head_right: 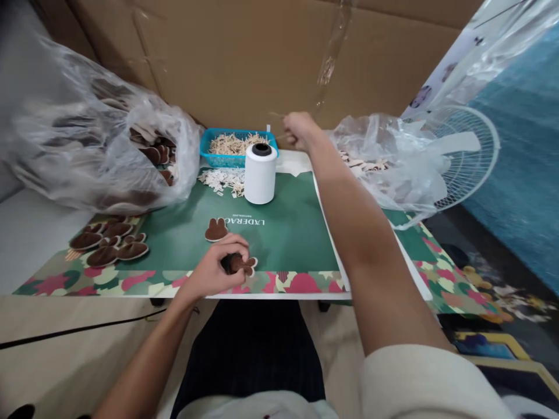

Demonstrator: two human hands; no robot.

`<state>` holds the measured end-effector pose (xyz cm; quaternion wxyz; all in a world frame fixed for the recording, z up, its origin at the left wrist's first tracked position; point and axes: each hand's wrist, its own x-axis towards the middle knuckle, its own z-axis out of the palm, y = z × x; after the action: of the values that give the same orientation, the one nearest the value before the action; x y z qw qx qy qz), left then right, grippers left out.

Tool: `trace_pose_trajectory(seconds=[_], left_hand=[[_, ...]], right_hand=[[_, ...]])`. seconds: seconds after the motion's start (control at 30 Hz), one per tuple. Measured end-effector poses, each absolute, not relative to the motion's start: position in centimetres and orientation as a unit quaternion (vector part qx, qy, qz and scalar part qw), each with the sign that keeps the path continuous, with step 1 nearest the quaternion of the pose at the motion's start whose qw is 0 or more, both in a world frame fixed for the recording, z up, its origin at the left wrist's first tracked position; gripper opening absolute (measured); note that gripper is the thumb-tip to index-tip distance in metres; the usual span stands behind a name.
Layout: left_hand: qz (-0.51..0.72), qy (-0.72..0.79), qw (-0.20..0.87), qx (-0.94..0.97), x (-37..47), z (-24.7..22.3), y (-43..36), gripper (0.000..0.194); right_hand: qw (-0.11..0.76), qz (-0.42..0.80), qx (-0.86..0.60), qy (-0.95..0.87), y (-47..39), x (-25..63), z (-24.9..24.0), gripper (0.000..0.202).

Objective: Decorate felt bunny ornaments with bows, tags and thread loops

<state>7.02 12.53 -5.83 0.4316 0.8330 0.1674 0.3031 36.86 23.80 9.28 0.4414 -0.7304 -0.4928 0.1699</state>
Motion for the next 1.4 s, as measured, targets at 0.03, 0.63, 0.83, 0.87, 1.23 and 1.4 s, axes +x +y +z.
trace_pose_trajectory(seconds=[0.03,0.63,0.83,0.87,1.23,1.4], left_hand=[[0.318,0.163,0.43,0.829,7.0,-5.7,12.5,0.008],[0.336,0.171,0.497,0.781,10.6,-5.2,10.0,0.014],[0.317,0.186,0.454,0.812,11.1,-5.5,8.8,0.01],[0.319,0.188,0.45,0.813,11.2,-5.5,8.6,0.009],[0.297,0.238,0.464,0.8,11.6,-5.5,8.8,0.006],[0.266,0.217,0.587,0.733,10.5,-5.3,9.5,0.012]], right_hand=[[0.446,0.169,-0.746,-0.464,21.0,37.6,8.2,0.023],[0.591,0.35,-0.629,-0.366,-8.2,20.3,-8.2,0.026],[0.499,0.457,-0.651,-0.344,-9.4,21.1,-5.6,0.047],[0.468,0.473,-0.663,-0.343,-9.4,21.5,-5.2,0.044],[0.145,0.018,-0.618,-0.773,-4.5,25.7,-0.8,0.024],[0.107,-0.065,-0.55,-0.825,1.6,29.5,0.3,0.025]])
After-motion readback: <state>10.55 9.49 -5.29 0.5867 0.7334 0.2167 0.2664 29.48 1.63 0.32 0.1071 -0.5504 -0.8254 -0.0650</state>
